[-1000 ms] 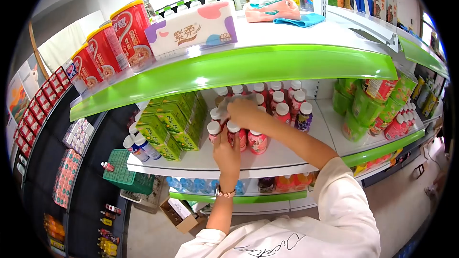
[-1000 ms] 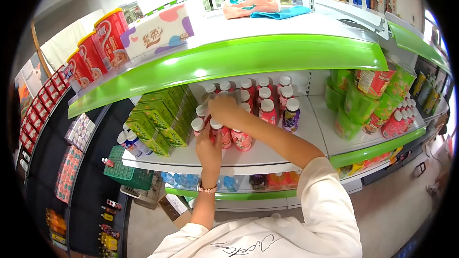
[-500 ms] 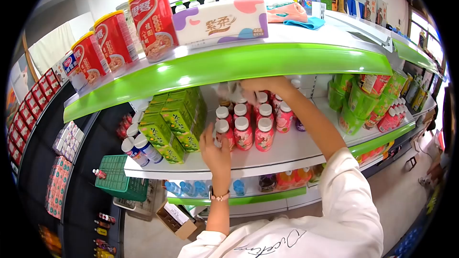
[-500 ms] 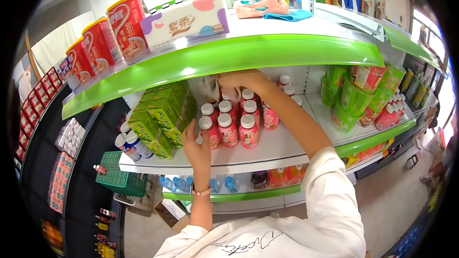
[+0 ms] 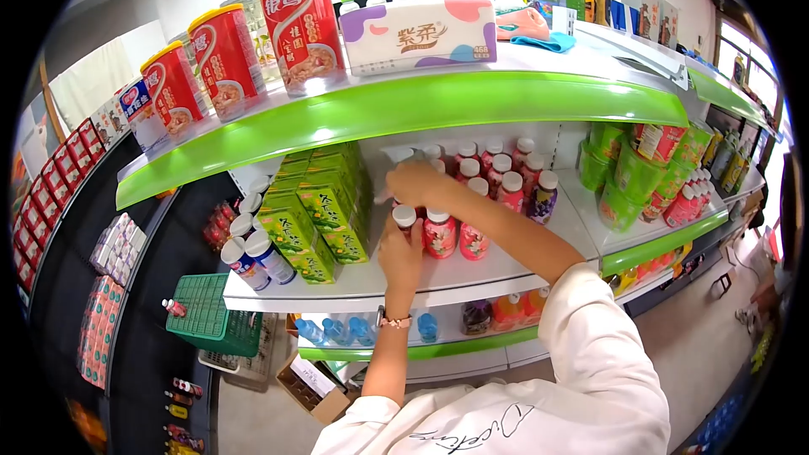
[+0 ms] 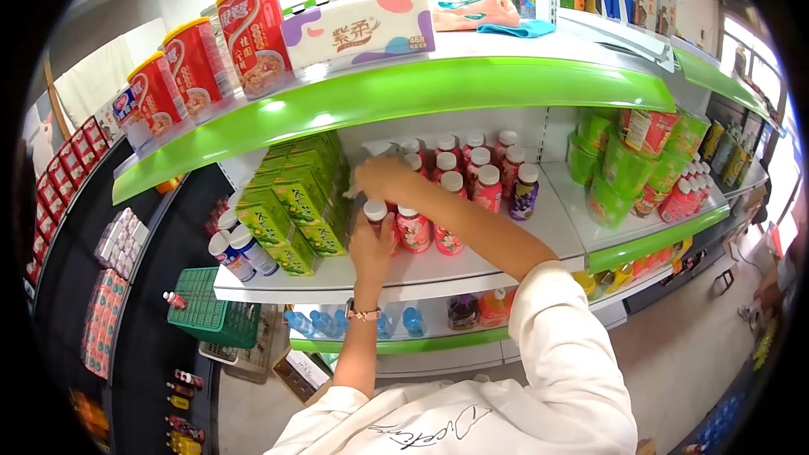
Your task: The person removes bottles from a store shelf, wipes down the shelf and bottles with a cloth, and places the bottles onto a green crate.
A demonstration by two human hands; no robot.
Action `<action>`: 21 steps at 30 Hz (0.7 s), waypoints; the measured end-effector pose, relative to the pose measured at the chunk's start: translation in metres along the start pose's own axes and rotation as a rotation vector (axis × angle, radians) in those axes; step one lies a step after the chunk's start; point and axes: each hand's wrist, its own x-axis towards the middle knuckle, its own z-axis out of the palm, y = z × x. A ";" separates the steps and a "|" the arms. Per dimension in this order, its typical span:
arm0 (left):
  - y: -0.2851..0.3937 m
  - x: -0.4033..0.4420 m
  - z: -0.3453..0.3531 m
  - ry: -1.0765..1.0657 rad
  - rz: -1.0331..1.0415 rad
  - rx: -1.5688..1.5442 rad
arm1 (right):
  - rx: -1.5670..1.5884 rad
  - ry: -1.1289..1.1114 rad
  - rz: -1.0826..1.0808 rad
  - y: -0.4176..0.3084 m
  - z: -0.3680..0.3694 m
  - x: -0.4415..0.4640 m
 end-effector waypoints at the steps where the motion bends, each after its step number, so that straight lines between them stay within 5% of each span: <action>1: 0.001 -0.002 0.000 -0.004 0.007 -0.003 | -0.048 0.013 -0.022 -0.022 -0.006 -0.021; 4: -0.048 -0.009 0.019 -0.038 0.283 0.115 | -0.007 0.050 -0.067 -0.063 -0.024 -0.061; 11: -0.090 -0.051 0.012 -0.265 0.254 -0.161 | 0.314 -0.175 -0.260 -0.086 -0.049 -0.097; 17: -0.099 -0.051 -0.008 -0.444 0.255 -0.291 | 1.193 -0.663 0.068 -0.071 -0.076 -0.140; 19: -0.078 -0.037 -0.008 -0.422 0.201 -0.297 | 1.093 -0.275 -0.218 -0.059 -0.058 -0.169; 21: -0.033 -0.025 -0.005 -0.232 -0.129 -0.097 | 1.254 -0.290 0.126 -0.036 -0.021 -0.211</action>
